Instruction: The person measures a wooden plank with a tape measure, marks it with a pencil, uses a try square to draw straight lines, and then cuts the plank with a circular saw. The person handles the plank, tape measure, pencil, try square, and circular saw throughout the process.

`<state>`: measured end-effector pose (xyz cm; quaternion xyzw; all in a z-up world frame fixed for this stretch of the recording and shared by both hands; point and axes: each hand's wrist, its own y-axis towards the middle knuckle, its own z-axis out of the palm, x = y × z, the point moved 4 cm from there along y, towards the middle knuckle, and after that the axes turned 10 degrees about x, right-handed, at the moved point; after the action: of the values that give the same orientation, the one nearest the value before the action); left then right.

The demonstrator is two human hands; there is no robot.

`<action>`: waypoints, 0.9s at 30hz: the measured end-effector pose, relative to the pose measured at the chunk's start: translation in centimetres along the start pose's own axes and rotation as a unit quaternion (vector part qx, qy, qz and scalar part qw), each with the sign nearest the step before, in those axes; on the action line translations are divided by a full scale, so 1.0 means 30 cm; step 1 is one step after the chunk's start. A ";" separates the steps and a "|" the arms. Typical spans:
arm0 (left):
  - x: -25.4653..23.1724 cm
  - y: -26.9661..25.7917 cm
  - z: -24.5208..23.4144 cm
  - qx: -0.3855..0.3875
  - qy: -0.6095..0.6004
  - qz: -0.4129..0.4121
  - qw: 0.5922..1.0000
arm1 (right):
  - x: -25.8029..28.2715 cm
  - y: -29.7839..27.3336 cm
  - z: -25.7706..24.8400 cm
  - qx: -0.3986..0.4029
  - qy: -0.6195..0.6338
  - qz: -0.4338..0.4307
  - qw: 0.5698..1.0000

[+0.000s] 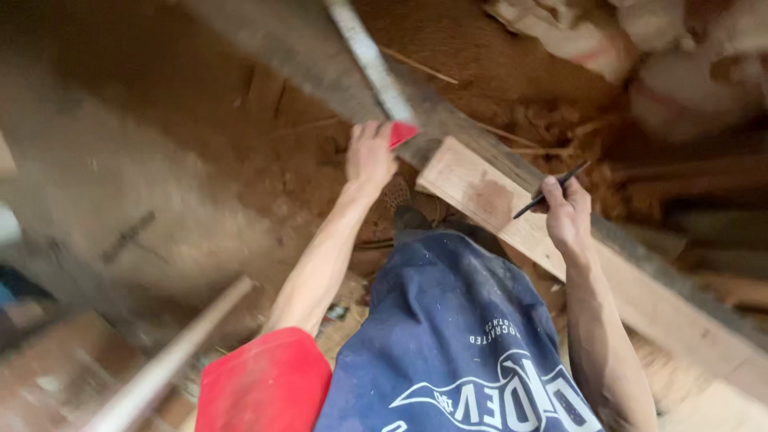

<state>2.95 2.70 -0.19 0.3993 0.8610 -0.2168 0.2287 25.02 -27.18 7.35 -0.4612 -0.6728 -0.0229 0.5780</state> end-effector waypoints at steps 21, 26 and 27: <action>-0.624 -0.168 0.412 0.024 -0.084 0.213 0.973 | -0.430 -0.340 -0.433 -0.376 0.208 0.067 0.900; -1.201 -0.321 0.865 0.115 -0.076 0.371 0.918 | -0.708 -0.583 -0.869 -0.473 0.196 0.002 0.859; -1.328 -0.363 0.947 0.141 -0.084 0.386 0.908 | -0.788 -0.645 -0.984 -0.500 0.184 -0.005 0.846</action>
<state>23.62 -42.95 1.70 0.7086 0.5780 -0.2632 0.3074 32.62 -68.98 7.96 -0.6719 -0.4536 -0.4432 0.3827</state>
